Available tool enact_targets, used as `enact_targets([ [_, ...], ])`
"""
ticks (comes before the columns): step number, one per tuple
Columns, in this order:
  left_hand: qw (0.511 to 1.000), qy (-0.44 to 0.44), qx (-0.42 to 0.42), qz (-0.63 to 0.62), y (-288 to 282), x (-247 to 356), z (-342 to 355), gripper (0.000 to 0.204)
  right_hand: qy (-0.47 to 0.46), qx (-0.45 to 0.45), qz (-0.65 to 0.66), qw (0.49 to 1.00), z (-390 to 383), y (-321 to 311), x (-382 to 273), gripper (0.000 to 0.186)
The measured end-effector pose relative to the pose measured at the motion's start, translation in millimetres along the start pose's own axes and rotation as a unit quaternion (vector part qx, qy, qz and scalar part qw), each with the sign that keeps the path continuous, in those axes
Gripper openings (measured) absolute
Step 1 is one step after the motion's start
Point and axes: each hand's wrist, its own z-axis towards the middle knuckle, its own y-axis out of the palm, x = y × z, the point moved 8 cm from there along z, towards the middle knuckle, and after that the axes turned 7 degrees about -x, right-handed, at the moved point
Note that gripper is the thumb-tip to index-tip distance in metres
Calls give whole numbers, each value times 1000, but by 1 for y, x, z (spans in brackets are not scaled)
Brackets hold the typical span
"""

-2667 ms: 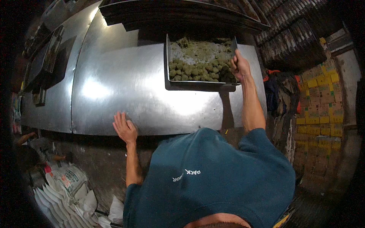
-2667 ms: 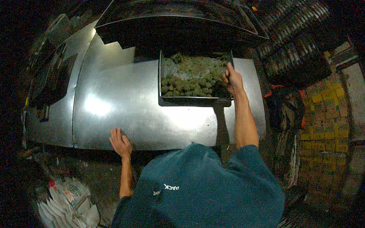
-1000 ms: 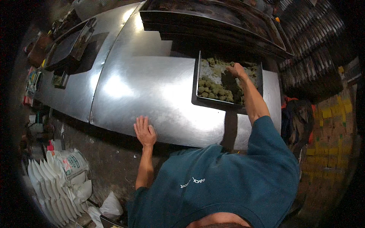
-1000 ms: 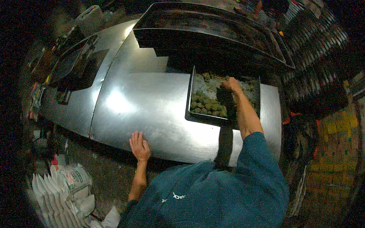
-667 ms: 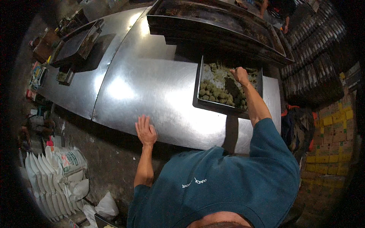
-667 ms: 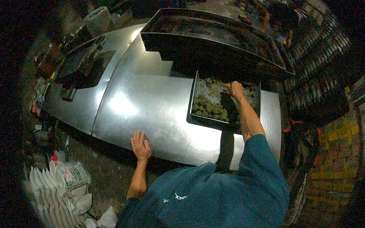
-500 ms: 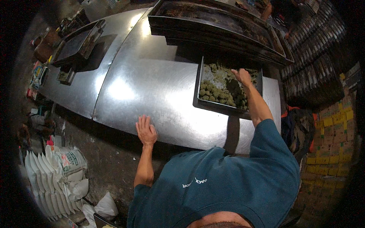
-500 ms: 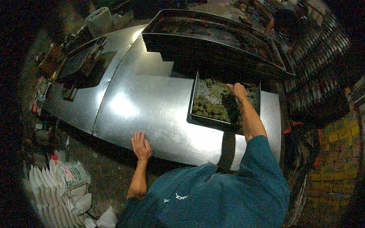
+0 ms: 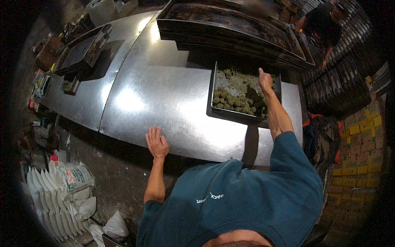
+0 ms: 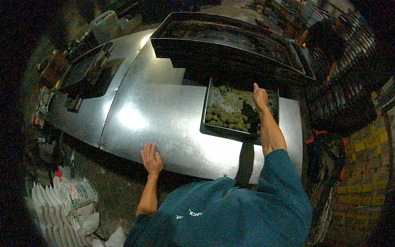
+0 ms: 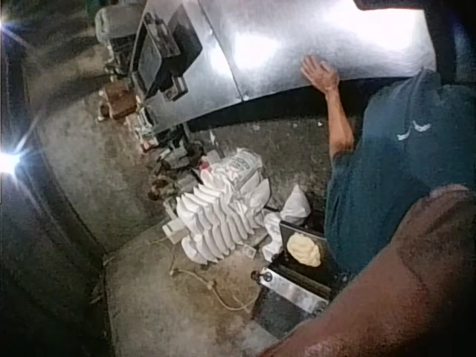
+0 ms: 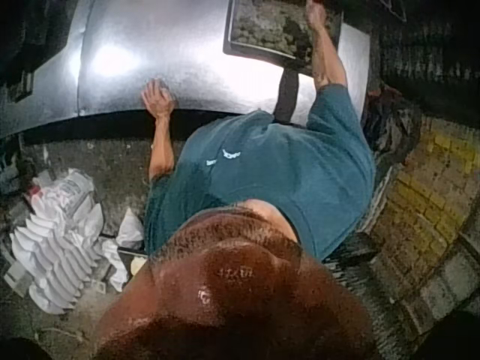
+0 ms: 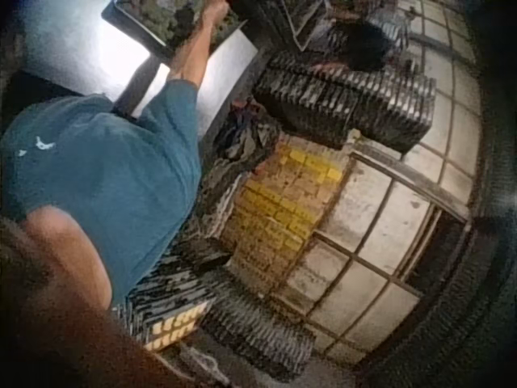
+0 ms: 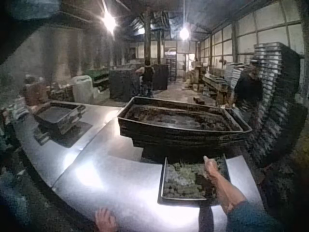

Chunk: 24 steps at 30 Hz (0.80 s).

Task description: The person portions a green dough-like substance from a metal tray into small balls by hand and arranges them in the tray. The person then moves to a different tray and spreads the dough evenly across its surface.

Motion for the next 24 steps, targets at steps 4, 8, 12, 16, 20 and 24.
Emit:
enact_targets([
  [4, 1000, 2, -2, -1, 1, -1, 2, 45, -20, -99, 346, 933, 1, 5, 0, 26],
  [8, 1000, 15, 10, -6, 0, 0, 0, 45, -29, -57, 701, 711, -18, -4, 14, 22],
  [12, 998, 57, 30, 17, -1, 10, 0, 45, 111, -50, 650, 750, -42, 23, 22, 44],
  [16, 999, 13, -8, 35, 3, 7, 0, 42, 153, 74, 473, 865, -63, 20, 9, 54],
  [20, 996, -17, -32, 76, 12, -6, 1, 43, 61, -26, 387, 920, -81, 5, -23, 40],
  [24, 997, 11, -12, 75, 19, -10, 1, 42, 44, -51, 656, 751, -98, -7, -8, 29],
])
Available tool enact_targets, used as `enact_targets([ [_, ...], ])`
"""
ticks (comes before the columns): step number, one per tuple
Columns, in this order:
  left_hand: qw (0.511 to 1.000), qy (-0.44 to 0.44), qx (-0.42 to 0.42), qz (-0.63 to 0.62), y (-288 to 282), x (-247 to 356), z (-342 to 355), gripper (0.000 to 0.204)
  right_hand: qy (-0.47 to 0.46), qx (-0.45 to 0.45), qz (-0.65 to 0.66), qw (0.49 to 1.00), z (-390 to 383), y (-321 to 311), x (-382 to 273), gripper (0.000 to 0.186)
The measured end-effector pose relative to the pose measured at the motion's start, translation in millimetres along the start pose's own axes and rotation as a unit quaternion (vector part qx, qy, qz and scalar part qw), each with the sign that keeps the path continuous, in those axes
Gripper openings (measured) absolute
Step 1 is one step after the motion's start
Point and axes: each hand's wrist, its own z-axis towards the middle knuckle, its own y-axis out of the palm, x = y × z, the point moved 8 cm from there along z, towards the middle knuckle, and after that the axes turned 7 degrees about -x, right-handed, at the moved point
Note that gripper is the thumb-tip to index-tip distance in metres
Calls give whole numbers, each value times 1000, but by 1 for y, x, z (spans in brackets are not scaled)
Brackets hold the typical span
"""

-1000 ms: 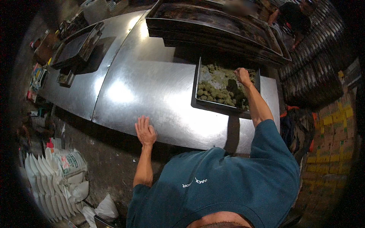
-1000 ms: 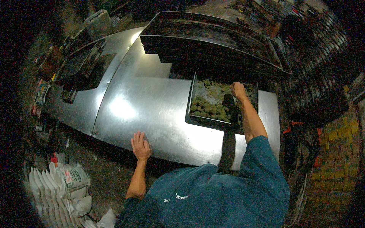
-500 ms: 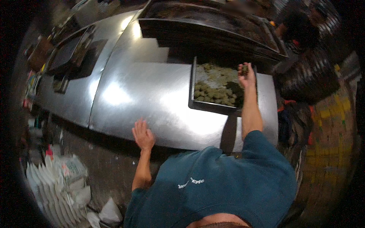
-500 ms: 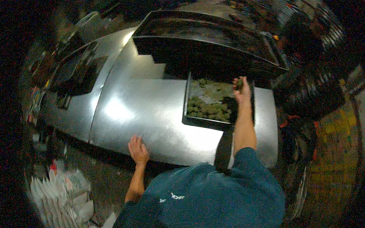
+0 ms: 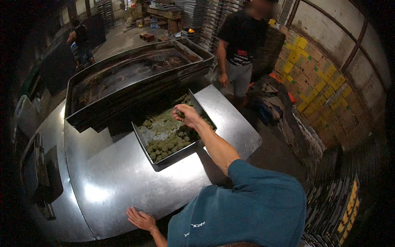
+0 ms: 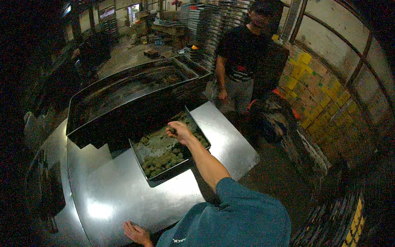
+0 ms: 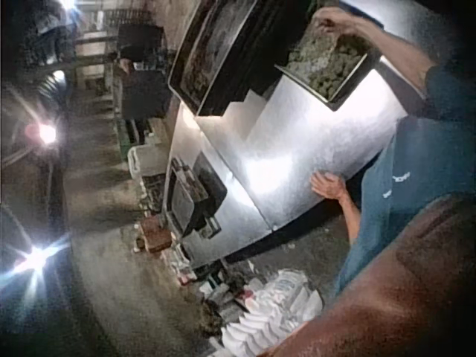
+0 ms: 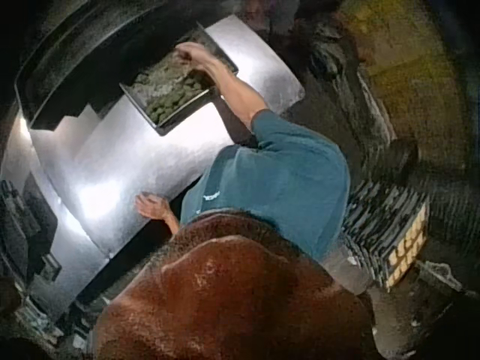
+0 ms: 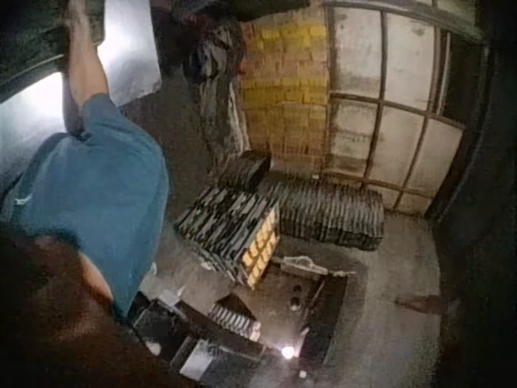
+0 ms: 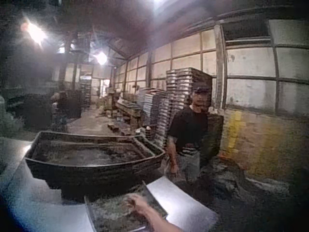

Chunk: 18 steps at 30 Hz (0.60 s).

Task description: The person portions a green dough-like substance from a metal tray into small balls by hand and arranges them in the tray. The person then moves to a different tray and spreads the dough evenly across its surface.

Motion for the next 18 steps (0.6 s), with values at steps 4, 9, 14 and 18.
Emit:
enact_targets([
  [4, 1000, 10, 9, 14, -3, 1, 2, 42, 9, 22, 114, 993, 6, -29, 12, 26],
  [9, 997, 41, 53, -43, -19, 5, 2, 42, 12, 168, -376, 911, 18, -44, 1, 60],
  [14, 999, 0, 19, -38, -12, -2, 2, 42, -8, -62, -257, 964, 1, -10, -14, 25],
  [18, 999, -3, 16, -52, -4, -4, 4, 42, 22, 26, -37, 999, -28, -42, -10, 31],
])
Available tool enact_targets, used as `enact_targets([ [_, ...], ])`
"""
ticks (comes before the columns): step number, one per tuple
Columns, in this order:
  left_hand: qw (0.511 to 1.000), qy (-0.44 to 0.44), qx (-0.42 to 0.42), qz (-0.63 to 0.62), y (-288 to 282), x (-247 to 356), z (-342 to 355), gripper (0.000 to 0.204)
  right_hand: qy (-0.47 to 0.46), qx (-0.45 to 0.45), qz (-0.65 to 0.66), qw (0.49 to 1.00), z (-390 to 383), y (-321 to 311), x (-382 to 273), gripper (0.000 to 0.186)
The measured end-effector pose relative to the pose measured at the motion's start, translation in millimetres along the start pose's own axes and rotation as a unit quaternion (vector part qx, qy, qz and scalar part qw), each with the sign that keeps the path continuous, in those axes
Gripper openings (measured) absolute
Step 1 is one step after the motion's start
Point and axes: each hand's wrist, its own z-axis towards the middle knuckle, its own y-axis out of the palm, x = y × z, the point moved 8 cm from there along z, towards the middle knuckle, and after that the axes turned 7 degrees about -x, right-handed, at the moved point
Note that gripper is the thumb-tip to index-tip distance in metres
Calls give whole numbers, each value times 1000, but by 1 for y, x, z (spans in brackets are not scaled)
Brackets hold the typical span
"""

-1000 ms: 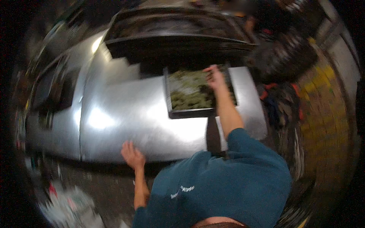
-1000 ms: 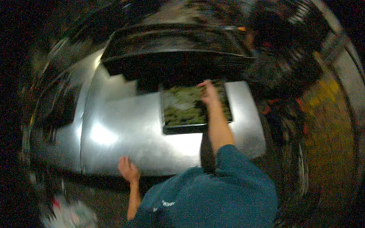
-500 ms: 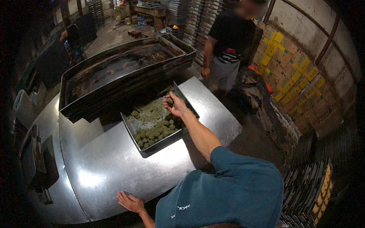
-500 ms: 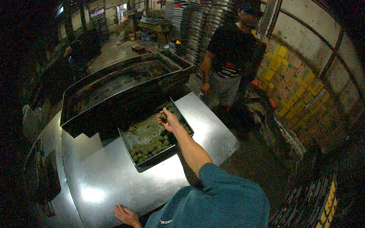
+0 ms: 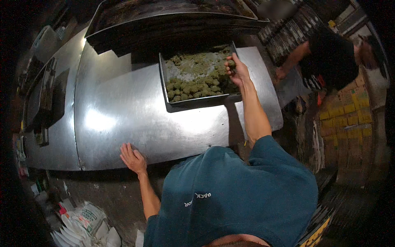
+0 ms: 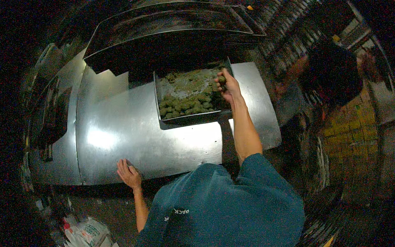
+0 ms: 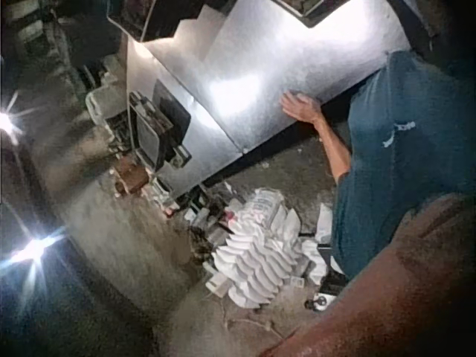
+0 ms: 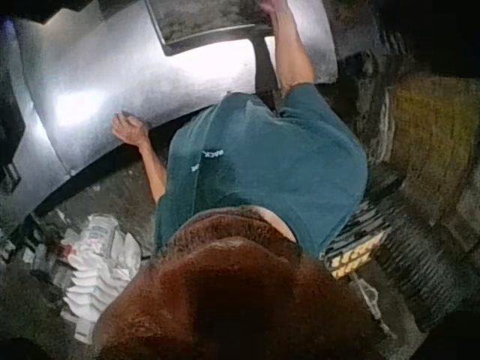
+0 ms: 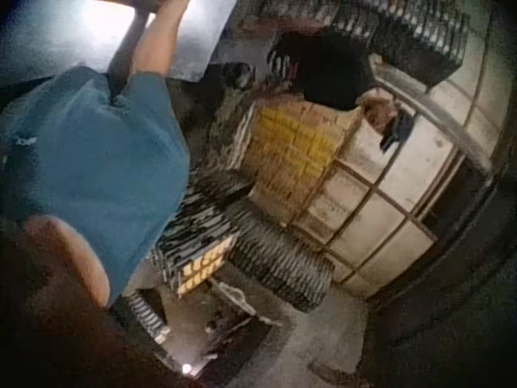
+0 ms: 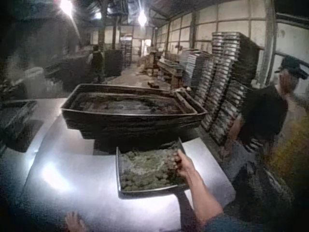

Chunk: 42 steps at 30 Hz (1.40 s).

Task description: The person portions a green dough-like substance from a metal tray into small balls by hand and arranges them in the tray. The person then moves to a different tray and spreads the dough evenly across its surface.

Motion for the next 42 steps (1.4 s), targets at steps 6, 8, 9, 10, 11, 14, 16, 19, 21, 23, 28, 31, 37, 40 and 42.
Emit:
enact_targets([
  [6, 1000, 13, 13, -2, -5, 4, -1, 44, -17, -52, -773, 632, -20, 24, -14, 43],
  [8, 1000, 13, 15, -4, -8, 6, -2, 44, -86, -94, -800, 586, -19, 56, -14, 32],
  [9, 1000, 15, 13, -4, -9, 7, -1, 44, -107, -103, -816, 558, -18, 71, -10, 29],
  [10, 1000, 11, 3, -3, -9, 7, 0, 44, -133, -124, -789, 586, -10, 91, -2, 26],
  [11, 1000, 17, 8, -5, -10, 9, 0, 44, -154, -144, -763, 611, 7, 115, 11, 26],
  [14, 1000, 10, -8, -8, -12, 10, 2, 45, -185, -180, -762, 593, 62, 166, 61, 34],
  [16, 1000, 9, -8, -12, -14, 11, 3, 45, -185, -200, -790, 549, 99, 183, 97, 40],
  [19, 1000, 1, -11, -26, -17, 12, 5, 46, -155, -201, -823, 508, 139, 186, 136, 40],
  [21, 999, -6, -21, -27, -18, 13, 5, 47, -156, -212, -831, 490, 152, 183, 142, 36],
  [23, 999, -4, -25, -28, -19, 15, 6, 47, -164, -245, -849, 439, 151, 176, 143, 27],
  [28, 1000, 7, -19, -20, -19, 15, 6, 47, -192, -257, -807, 495, 105, 139, 135, 20],
  [31, 999, 6, -27, -17, -19, 13, 6, 47, -267, -197, -758, 561, 87, 130, 116, 18],
  [37, 999, 12, 22, -37, -32, 18, -3, 45, 83, 34, -190, 978, 114, 54, 83, 38],
  [40, 998, -20, -15, -58, -27, 13, -9, 44, 103, 30, -192, 975, 100, 53, 74, 30],
  [42, 998, -10, -3, -54, -28, 14, -10, 42, 91, 13, -396, 914, 93, 59, 68, 30],
])
